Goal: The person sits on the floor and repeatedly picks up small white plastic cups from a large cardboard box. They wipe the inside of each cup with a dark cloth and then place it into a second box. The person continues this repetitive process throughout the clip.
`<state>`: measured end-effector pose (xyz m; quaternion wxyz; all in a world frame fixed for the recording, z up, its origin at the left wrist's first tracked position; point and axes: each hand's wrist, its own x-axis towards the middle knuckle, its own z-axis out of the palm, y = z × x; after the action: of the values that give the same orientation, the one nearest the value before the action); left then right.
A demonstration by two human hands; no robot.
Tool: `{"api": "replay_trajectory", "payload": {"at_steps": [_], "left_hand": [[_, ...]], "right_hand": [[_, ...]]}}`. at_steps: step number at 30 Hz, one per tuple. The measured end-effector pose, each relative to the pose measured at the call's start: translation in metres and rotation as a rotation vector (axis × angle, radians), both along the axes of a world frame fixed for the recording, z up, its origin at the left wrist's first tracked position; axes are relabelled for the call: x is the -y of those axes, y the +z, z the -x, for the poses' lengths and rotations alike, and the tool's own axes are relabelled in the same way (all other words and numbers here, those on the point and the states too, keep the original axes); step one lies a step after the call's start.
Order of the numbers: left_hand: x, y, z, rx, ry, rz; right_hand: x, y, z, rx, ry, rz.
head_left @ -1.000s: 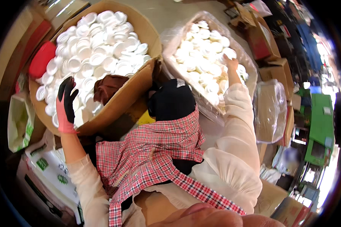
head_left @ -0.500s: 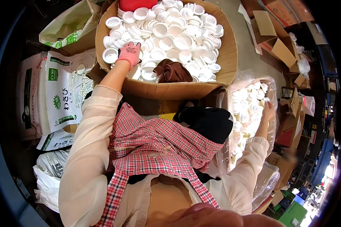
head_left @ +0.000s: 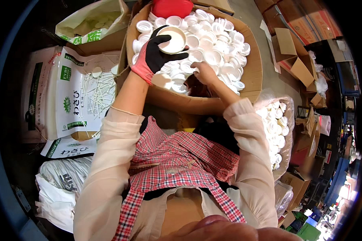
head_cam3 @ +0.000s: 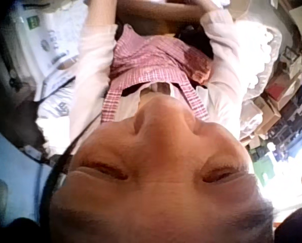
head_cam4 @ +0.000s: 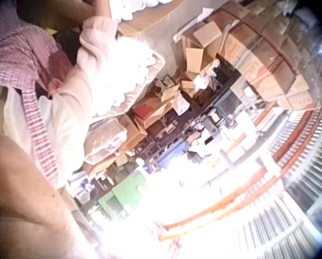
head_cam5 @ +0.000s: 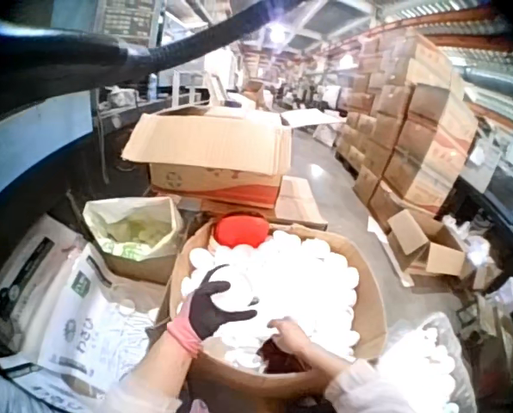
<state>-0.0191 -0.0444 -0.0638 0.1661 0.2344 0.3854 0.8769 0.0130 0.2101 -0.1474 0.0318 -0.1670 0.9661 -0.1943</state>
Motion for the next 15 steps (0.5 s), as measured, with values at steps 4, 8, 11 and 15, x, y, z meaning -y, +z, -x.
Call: {"api": "replay_trajectory", "payload": {"at_steps": [4,8,11,15], "left_hand": [[-0.001,0.024,-0.005,-0.057,-0.011,0.007],[-0.002,0.031,-0.005,-0.207,0.258,0.062],[0.008,0.046,-0.014,-0.778,0.771,0.658],[0.003,0.057,-0.019,-0.811,0.716,0.667]], "right_hand": [[0.015,-0.057,0.024,0.166,-0.078,-0.098],[0.011,-0.046,0.026,0.091,0.008,0.011],[0.016,0.015,0.015,-0.03,-0.127,0.326],[-0.014,0.099,-0.004,0.178,-0.244,1.409]]}}
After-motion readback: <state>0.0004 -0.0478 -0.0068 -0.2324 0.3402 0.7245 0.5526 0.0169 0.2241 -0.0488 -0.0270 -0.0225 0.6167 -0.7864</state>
